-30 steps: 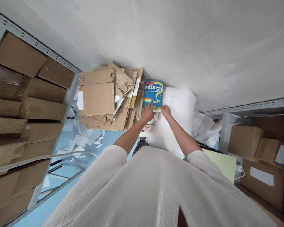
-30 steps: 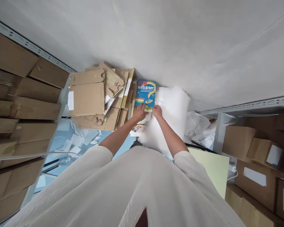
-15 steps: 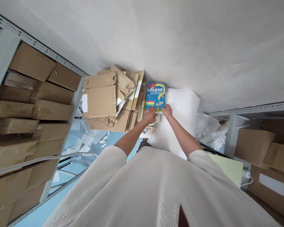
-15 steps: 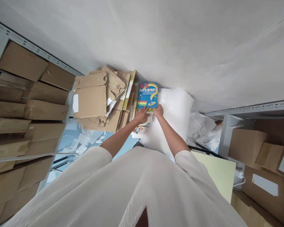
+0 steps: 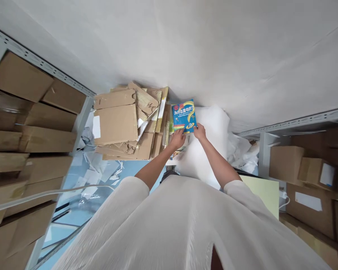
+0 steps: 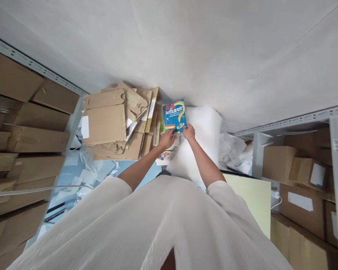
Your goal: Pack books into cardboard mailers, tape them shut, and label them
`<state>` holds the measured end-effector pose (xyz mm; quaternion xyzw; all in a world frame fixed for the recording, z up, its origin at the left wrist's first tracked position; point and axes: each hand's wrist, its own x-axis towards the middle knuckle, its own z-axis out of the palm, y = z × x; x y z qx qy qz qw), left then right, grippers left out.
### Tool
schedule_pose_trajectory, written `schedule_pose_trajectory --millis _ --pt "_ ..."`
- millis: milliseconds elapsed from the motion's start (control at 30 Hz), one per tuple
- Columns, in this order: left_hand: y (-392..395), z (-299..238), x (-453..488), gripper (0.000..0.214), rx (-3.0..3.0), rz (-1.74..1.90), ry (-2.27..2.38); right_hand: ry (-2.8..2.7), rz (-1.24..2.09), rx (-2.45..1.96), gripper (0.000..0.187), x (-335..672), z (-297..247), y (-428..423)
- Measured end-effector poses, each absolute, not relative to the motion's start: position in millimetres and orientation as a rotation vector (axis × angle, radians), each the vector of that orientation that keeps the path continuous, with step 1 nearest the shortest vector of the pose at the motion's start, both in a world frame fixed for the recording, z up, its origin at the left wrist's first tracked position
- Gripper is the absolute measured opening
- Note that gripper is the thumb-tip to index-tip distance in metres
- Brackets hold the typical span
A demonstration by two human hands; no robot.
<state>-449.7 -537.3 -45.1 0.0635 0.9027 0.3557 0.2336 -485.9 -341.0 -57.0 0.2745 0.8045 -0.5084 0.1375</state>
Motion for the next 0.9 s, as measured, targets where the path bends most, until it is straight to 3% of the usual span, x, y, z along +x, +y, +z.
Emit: schedule_pose_trajectory --millis 300,733,900 --pt "-523 -28 -432 0.058 0.194 1.087 2.561 2.22 -1.821 1.05 0.031 -414 -21 -306" --pt "-465 -47 -367 0.045 0.557 1.427 2.257 2.301 -1.838 1.537 0.058 -218 -7 -271" --pt "-433 -44 -323 0.043 0.671 1.364 2.174 2.253 -1.878 1.747 0.059 -150 -10 -260"
